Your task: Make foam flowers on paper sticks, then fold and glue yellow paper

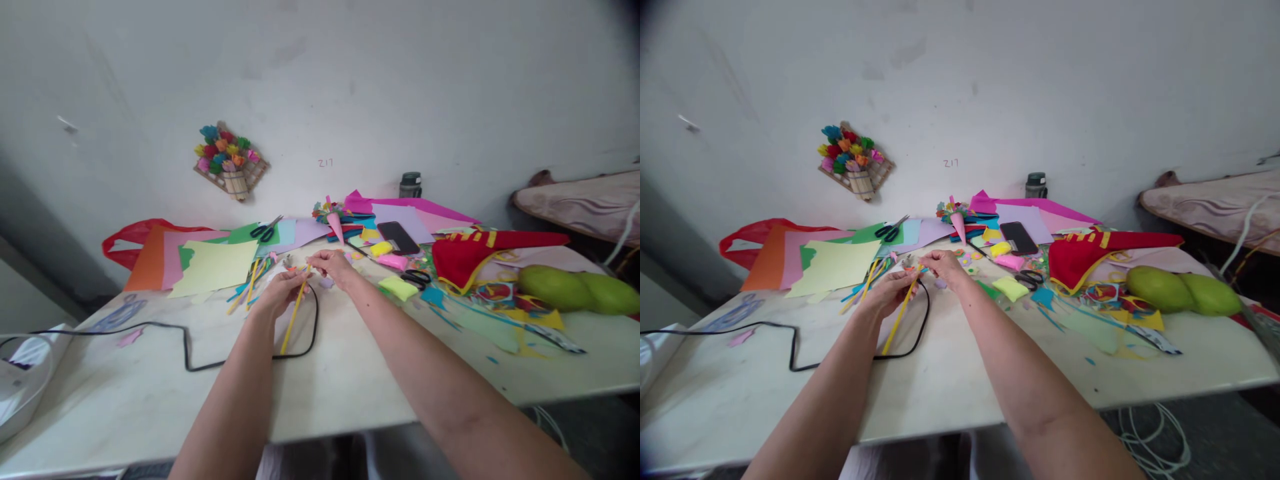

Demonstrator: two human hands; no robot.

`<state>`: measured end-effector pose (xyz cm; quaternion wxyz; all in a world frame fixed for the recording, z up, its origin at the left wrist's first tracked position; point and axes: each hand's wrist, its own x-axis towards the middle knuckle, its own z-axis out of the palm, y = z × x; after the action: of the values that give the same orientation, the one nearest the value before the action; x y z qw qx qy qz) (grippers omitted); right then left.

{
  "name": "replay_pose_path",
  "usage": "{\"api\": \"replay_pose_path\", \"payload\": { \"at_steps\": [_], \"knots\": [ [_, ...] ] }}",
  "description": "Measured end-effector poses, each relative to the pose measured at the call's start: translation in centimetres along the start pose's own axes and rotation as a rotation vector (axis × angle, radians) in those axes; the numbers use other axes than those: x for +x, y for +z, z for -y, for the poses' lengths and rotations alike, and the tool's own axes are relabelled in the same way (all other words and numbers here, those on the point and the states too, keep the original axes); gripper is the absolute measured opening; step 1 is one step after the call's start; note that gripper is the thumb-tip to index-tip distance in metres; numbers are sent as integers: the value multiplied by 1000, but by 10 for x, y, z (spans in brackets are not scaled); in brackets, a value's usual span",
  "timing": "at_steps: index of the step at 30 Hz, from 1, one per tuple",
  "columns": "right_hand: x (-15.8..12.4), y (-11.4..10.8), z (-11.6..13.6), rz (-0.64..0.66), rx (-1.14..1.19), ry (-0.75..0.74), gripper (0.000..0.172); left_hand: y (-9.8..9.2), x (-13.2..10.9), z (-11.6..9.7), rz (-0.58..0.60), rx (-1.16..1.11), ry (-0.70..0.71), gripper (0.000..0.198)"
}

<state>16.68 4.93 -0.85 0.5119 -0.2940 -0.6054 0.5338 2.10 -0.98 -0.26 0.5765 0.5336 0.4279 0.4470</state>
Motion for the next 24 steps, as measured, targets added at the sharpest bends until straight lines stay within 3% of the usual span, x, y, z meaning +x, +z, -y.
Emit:
{"api": "replay_pose_path", "payload": {
  "at_steps": [7, 15, 24],
  "knots": [
    [0, -2, -1, 78, 63, 30, 23, 0, 2, -2, -124, 83, 112, 26],
    [-1, -2, 3, 36, 47, 78, 22, 2, 3, -5, -236, 184, 133, 27],
    [-1, -1, 4, 19, -31, 58, 22, 3, 3, -4, -218, 209, 137, 30]
  ]
}}
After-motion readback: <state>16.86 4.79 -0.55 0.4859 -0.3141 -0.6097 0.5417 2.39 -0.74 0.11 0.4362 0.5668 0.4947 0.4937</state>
